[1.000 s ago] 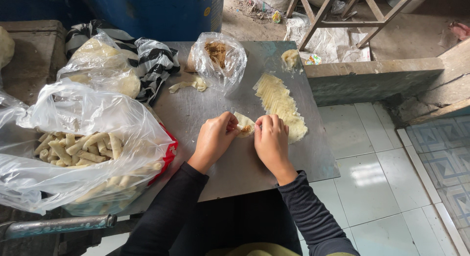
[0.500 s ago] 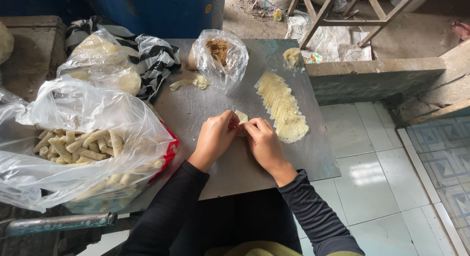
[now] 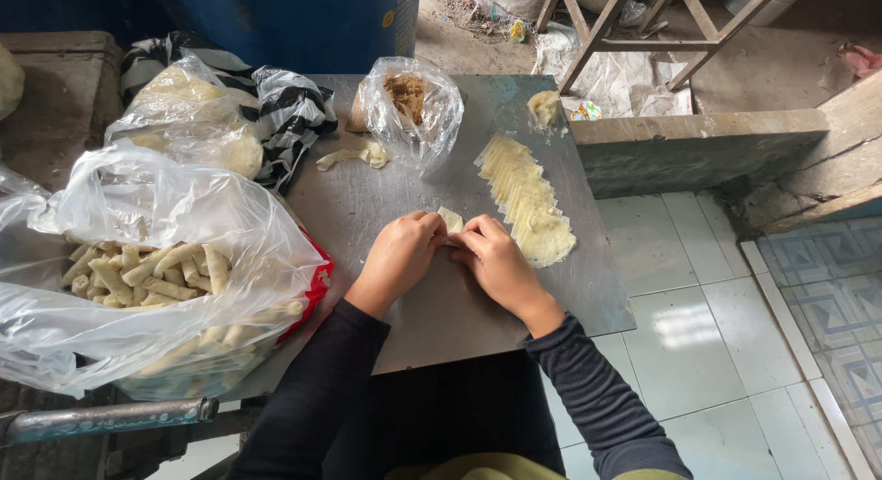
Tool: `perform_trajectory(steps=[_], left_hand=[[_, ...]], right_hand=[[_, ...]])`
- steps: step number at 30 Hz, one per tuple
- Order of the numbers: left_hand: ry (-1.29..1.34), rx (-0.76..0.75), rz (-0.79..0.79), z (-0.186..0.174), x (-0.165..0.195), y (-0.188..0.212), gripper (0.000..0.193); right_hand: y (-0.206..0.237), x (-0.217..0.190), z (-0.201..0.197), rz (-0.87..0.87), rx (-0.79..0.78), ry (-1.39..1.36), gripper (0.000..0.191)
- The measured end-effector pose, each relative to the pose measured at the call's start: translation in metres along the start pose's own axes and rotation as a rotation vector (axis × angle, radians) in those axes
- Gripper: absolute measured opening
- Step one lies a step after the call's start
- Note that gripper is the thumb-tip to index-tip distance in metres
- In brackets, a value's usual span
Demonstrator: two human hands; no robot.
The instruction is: The person takes thin dough wrapper sheets one at a time, places a scoop of brown filling from a plastic-lined container onto each sheet, folds and rolls the wrapper around the filling by hand, and places the finished filled rolls into a large plastic bag beside the metal work table.
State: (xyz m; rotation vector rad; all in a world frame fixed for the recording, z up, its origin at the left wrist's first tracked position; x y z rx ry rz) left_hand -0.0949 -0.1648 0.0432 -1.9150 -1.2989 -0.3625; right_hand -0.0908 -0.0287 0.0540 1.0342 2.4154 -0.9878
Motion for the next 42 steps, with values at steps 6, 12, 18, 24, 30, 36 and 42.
perform_trajectory(steps=[6, 12, 18, 24, 30, 36, 42], left_hand=[[-0.029, -0.015, 0.002, 0.002, 0.003, 0.0, 0.02], [0.017, 0.058, -0.308, 0.01, -0.019, -0.005, 0.025], [-0.172, 0.095, -0.059, 0.011, -0.01, 0.002, 0.009], [-0.404, 0.129, 0.061, 0.022, 0.002, 0.011, 0.008], [-0.265, 0.173, -0.31, 0.008, -0.016, 0.004, 0.02], [-0.237, 0.138, -0.22, 0.003, -0.01, -0.001, 0.008], [-0.318, 0.2, -0.116, 0.007, -0.003, 0.004, 0.007]], right_hand=[[-0.018, 0.02, 0.006, -0.026, -0.099, 0.021, 0.016], [-0.061, 0.054, 0.027, 0.128, -0.412, 0.086, 0.013], [-0.046, 0.042, 0.019, -0.074, -0.354, 0.014, 0.012], [-0.009, 0.023, 0.001, -0.183, -0.035, 0.079, 0.007], [-0.026, 0.076, 0.017, 0.429, -0.181, -0.062, 0.017], [-0.036, 0.046, 0.004, -0.026, -0.062, 0.123, 0.014], [-0.021, 0.04, 0.001, -0.086, -0.048, 0.147, 0.014]])
Point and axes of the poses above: each hand's wrist, its own y-axis away from the middle knuckle, its own z-axis out of the palm, x = y × z, the point moved 8 cm from there along -y, towards the middle knuckle, and after that the axes turned 2 degrees about x, right-handed, at the moved point
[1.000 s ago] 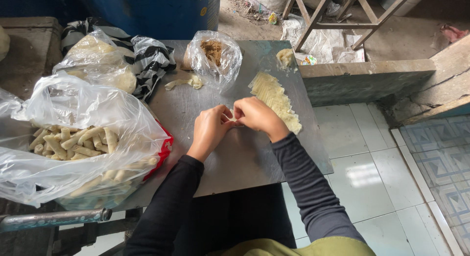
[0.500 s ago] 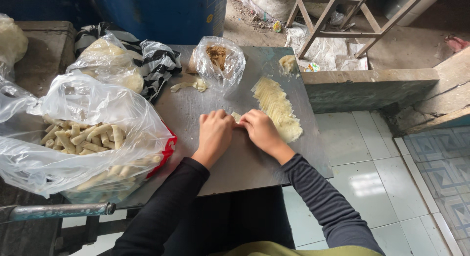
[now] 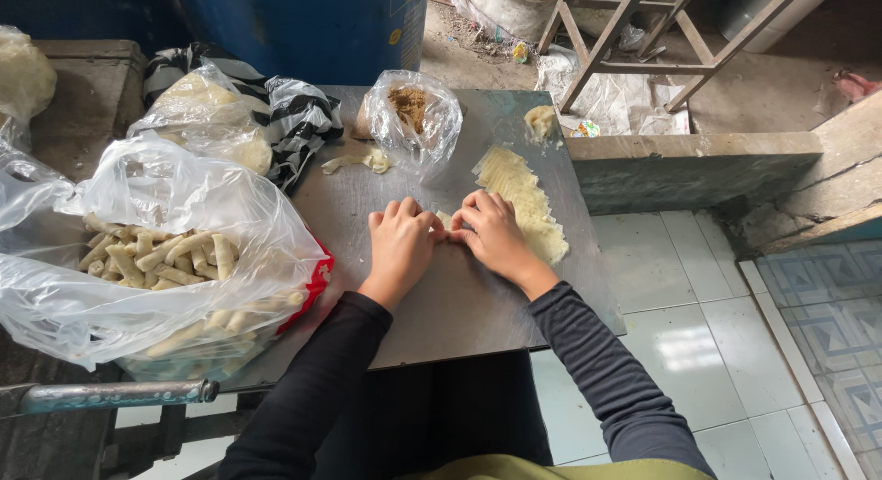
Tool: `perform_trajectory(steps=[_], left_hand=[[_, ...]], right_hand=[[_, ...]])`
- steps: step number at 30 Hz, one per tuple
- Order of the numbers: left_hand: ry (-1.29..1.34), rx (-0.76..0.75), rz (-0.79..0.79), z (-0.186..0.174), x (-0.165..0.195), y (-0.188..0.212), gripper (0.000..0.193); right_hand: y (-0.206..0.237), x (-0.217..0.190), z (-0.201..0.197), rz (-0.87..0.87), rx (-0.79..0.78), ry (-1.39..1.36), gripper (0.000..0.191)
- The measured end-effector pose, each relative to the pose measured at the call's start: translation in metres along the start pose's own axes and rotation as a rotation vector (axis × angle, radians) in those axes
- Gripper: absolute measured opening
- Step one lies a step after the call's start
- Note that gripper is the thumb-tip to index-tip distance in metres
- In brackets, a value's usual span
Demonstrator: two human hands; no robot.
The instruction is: The person takes thin dough wrapper sheets one at a time, places a scoop of brown filling from a plastic-lined container onto each sheet, folds and rolls the wrapper around the filling by hand, and places the finished filled rolls into a large plastic bag beside the metal work table.
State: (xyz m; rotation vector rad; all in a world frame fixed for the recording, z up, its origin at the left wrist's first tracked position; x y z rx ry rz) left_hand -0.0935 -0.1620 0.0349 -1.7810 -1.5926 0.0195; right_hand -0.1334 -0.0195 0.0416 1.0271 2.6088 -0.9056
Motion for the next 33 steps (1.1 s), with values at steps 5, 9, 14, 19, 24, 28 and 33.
perform_trajectory(steps=[5, 9, 14, 19, 24, 28, 33], left_hand=[[0.026, -0.041, -0.301, 0.005, -0.016, -0.006, 0.013], [0.081, 0.025, -0.219, -0.006, -0.012, -0.01, 0.012], [0.026, -0.051, -0.043, -0.007, -0.006, -0.008, 0.012], [-0.041, 0.031, -0.055, -0.004, 0.0, -0.001, 0.006], [-0.01, 0.032, -0.193, 0.011, -0.006, 0.013, 0.011], [-0.071, 0.107, -0.253, 0.026, -0.017, 0.003, 0.018], [-0.134, 0.232, -0.163, 0.037, -0.021, -0.026, 0.023]], right_hand=[[-0.008, 0.023, 0.001, 0.348, 0.045, -0.025, 0.014], [-0.01, 0.022, -0.001, 0.353, 0.041, -0.027, 0.014], [-0.006, 0.013, -0.003, 0.187, 0.007, -0.027, 0.012], [-0.002, 0.012, 0.004, 0.19, 0.06, 0.03, 0.009], [0.009, 0.026, 0.02, 0.337, 0.043, 0.048, 0.008], [-0.005, 0.043, 0.036, 0.406, 0.079, 0.158, 0.018], [-0.033, 0.049, 0.047, 0.336, 0.186, 0.228, 0.022]])
Point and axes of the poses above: each hand's wrist, its own y-axis away from the middle knuckle, its own z-axis out of the palm, x = y × z, the point moved 8 cm from there along -y, towards the middle knuckle, and after that the axes turned 2 degrees about x, right-handed, at the moved point
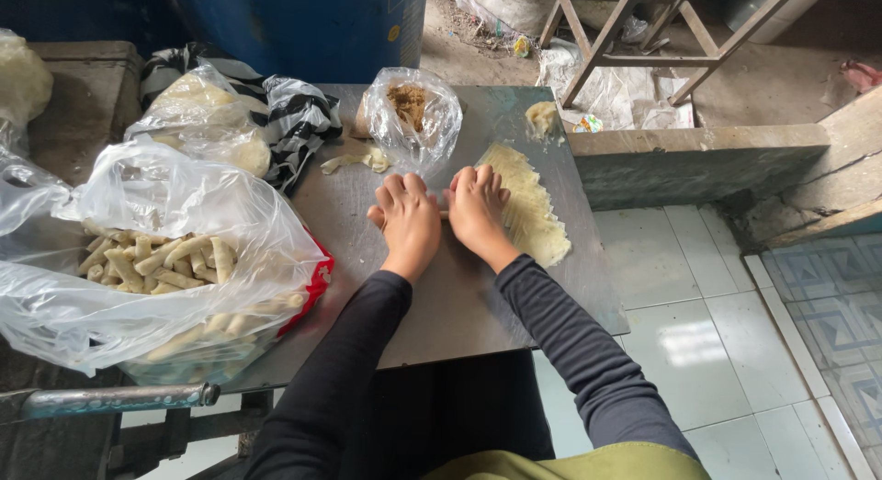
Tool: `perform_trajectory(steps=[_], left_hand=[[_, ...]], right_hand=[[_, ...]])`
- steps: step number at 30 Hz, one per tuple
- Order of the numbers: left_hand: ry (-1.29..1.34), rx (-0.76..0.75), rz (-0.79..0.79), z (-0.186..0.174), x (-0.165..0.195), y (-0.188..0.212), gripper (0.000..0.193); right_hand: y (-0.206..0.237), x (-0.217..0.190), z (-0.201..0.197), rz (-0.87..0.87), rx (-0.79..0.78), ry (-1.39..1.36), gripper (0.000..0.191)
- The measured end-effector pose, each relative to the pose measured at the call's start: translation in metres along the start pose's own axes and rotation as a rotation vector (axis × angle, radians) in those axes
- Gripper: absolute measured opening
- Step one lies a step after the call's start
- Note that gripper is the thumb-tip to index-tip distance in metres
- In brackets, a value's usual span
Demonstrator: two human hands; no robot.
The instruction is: The person takes thin dough wrapper sheets one at a time, places a scoop of brown filling from a plastic-lined container onto each sheet, folds and rolls the wrapper around the filling by hand, and places the finished filled rolls into a large plastic bag beside the metal work table.
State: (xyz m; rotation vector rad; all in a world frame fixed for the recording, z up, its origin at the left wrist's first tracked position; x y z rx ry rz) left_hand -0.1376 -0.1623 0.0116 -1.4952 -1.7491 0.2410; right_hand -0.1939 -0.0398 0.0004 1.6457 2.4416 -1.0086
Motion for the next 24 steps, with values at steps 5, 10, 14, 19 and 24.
perform_trajectory(steps=[5, 10, 14, 19, 24], left_hand=[[0.063, -0.127, -0.016, 0.005, -0.011, -0.007, 0.017], [0.207, -0.207, 0.159, -0.028, 0.015, -0.008, 0.021], [0.088, -0.09, 0.15, -0.096, 0.037, -0.002, 0.021], [-0.388, 0.175, 0.002, -0.228, -0.016, 0.04, 0.011], [-0.779, 0.309, -0.101, -0.302, -0.086, 0.044, 0.017]], right_hand=[[-0.01, 0.02, -0.016, 0.085, 0.049, -0.197, 0.016], [0.025, 0.057, -0.063, 0.237, -0.114, -0.802, 0.027], [0.056, 0.059, -0.124, 0.114, -0.001, -0.709, 0.034], [0.083, 0.092, -0.147, 0.296, 0.044, -0.555, 0.022], [0.081, 0.097, -0.143, 0.156, 0.036, -0.467, 0.019]])
Point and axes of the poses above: each hand's wrist, its own y-axis away from the middle knuckle, its own z-axis out of the palm, x = y × z, the point moved 8 cm from there along -y, towards the middle knuckle, and after that the axes turned 2 degrees about x, right-handed, at the moved point
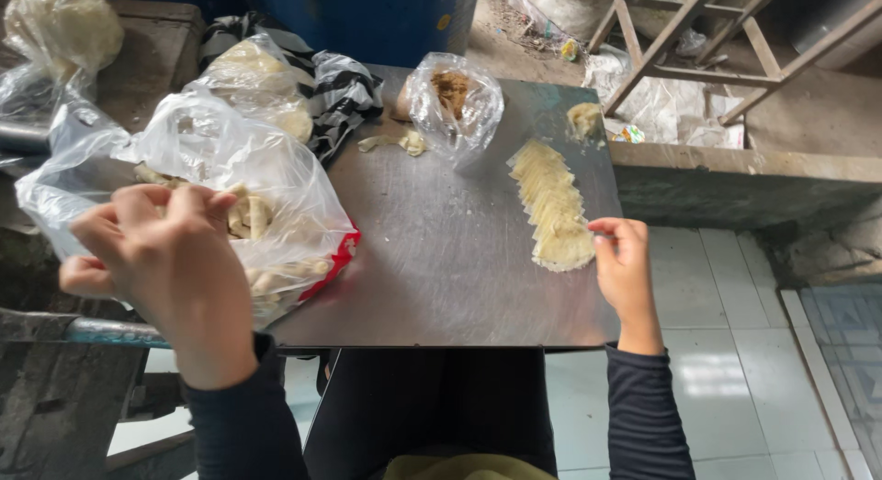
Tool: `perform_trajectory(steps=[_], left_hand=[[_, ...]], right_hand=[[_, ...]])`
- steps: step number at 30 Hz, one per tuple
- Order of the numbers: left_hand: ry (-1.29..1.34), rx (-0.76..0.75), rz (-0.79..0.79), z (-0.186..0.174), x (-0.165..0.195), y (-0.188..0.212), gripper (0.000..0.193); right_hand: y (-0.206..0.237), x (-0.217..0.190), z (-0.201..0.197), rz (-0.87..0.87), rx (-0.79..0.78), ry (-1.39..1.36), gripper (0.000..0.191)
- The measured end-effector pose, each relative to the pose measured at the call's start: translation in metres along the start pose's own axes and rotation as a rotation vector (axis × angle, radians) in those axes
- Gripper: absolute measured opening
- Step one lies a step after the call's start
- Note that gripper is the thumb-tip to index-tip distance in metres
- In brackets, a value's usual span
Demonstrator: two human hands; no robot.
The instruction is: The person takes thin dough wrapper sheets one at a time, places a scoop of brown filling from a plastic-lined container onto each sheet, folds and rolls the wrapper around the filling by hand, and places the finished filled rolls into a large plastic bag beside the metal work table.
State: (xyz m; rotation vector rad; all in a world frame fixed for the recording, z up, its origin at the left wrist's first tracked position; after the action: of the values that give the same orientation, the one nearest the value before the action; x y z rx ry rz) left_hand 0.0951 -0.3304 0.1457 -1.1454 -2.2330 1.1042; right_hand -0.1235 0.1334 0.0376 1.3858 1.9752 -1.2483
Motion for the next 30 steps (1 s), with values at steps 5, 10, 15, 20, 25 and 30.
perform_trajectory(steps=[5, 10, 15, 20, 25, 30], left_hand=[[0.095, 0.085, 0.038, -0.005, 0.033, -0.003, 0.018], [0.605, -0.005, 0.238, -0.019, 0.169, 0.028, 0.01], [0.963, -0.359, 0.567, 0.001, 0.329, 0.087, 0.01], [0.825, -0.421, 0.657, 0.036, 0.369, 0.114, 0.006], [0.963, -0.454, 0.522, 0.044, 0.37, 0.106, 0.004], [1.081, -0.519, 0.384, 0.047, 0.364, 0.091, 0.009]], right_hand=[[0.012, -0.006, 0.013, -0.104, -0.159, 0.172, 0.03], [0.011, -0.004, 0.011, -0.115, -0.15, 0.274, 0.034], [0.009, 0.0, 0.006, -0.112, -0.12, 0.367, 0.027], [0.009, -0.008, -0.019, -0.077, -0.074, 0.462, 0.016], [0.016, -0.031, -0.004, -0.19, -0.222, 0.224, 0.034], [0.007, 0.006, 0.008, 0.06, -0.229, 0.075, 0.011]])
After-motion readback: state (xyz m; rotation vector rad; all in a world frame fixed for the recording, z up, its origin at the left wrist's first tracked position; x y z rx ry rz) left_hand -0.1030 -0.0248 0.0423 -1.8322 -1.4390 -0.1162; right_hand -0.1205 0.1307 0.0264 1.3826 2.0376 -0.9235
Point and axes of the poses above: each hand's wrist, its own y-axis away from the middle knuckle, its own z-axis out of the palm, x = y × z, the point moved 8 cm from there along -y, towards the middle knuckle, and after that the axes turned 2 degrees about x, right-handed, at the moved point
